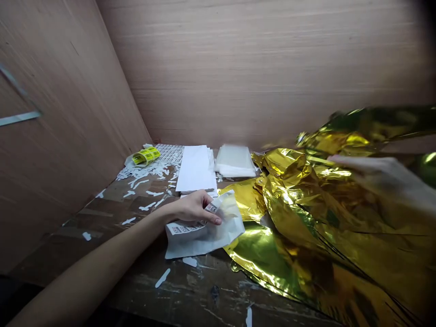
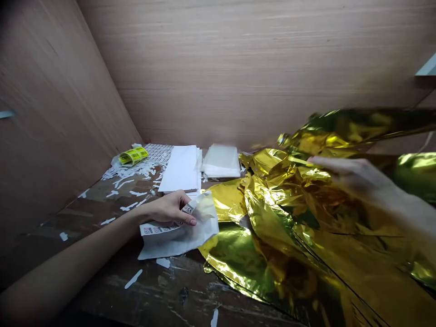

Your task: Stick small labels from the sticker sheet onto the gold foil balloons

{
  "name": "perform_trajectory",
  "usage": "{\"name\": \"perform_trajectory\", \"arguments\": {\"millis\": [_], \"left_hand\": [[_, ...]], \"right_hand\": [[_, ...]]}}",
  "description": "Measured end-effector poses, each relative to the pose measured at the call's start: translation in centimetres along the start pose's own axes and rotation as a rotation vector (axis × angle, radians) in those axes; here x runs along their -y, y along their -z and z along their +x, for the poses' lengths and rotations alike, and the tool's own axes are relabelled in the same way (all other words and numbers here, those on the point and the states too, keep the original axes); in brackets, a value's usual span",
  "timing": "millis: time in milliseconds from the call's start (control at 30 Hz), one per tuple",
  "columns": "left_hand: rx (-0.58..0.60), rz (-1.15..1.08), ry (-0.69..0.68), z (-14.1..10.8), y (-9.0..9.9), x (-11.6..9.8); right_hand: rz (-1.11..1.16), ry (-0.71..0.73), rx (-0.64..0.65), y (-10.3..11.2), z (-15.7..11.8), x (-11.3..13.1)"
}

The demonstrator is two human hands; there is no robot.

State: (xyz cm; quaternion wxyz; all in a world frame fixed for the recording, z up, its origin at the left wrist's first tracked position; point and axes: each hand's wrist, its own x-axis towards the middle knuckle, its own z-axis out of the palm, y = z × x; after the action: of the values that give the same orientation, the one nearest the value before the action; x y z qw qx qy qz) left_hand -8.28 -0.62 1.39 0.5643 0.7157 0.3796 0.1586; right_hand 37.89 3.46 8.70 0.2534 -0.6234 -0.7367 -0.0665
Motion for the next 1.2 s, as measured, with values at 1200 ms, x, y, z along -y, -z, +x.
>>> {"name": "perform_trajectory", "arguments": {"millis": [1200], "left_hand": [[-0.284, -0.185, 0.027, 0.5, -5.9, -1.2]], "right_hand": [[0.639, 0.301, 0.238, -7.5, -8.9, 18.1]]}}
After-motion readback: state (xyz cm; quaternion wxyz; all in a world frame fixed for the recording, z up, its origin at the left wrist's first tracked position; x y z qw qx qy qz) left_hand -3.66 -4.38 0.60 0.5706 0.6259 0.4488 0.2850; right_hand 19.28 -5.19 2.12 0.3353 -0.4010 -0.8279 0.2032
